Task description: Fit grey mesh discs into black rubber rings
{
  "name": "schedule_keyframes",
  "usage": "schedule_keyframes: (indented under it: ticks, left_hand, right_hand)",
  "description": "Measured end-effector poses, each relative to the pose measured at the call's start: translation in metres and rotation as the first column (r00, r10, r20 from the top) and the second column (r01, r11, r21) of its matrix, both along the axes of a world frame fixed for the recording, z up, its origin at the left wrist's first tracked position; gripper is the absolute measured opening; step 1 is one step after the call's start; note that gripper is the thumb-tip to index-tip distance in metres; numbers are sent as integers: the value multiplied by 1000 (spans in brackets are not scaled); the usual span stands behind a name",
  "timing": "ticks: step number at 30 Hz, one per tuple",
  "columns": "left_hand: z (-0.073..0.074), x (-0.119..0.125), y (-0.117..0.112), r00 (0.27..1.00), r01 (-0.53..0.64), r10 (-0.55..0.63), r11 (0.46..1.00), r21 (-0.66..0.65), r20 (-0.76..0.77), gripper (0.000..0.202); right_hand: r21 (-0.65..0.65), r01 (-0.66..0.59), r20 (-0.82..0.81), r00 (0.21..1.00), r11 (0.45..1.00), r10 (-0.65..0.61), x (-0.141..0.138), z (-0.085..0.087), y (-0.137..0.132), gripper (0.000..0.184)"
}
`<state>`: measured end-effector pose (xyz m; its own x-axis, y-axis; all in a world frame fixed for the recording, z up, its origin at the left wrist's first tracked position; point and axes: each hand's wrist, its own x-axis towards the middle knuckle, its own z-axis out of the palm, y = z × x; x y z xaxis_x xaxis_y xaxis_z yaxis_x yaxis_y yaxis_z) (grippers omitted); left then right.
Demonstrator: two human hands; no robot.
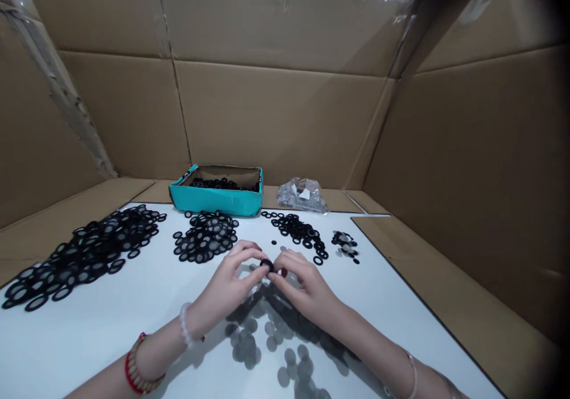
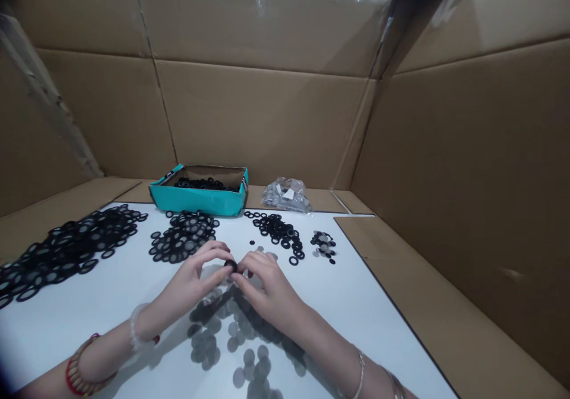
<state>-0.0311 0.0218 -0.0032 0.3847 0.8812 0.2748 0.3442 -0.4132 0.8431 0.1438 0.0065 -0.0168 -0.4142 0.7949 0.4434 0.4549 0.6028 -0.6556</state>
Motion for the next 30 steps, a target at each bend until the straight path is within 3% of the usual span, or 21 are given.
schedule_keyframes:
  ticks: [7,12,16,22,30]
  left_hand:
    - [-1,0,1,988,-89,104,988,125,-118,6]
    - [-3,1,4,999,38,-38,999,-17,2,10]
    - [-1,2,4,1000,-12,14,996,-93,20,11]
    - [10,-1,3,991,113,-88,956,-271,101,23]
    - [8,-7,3,985,73,-10,927,-368,170,26]
  right_hand:
    - [31,40,0,999,999,-40,-4,0,-3,20]
    - [-37,13,54,998,999,-11,1,-2,1,19]
    - [-49,-10,59,998,999,13,3,-4,3,21]
    - [-185,-31,-87,996,982,15,2,4,2,28]
    - [-366,-130,-254,967,921,35,3,1,5,31]
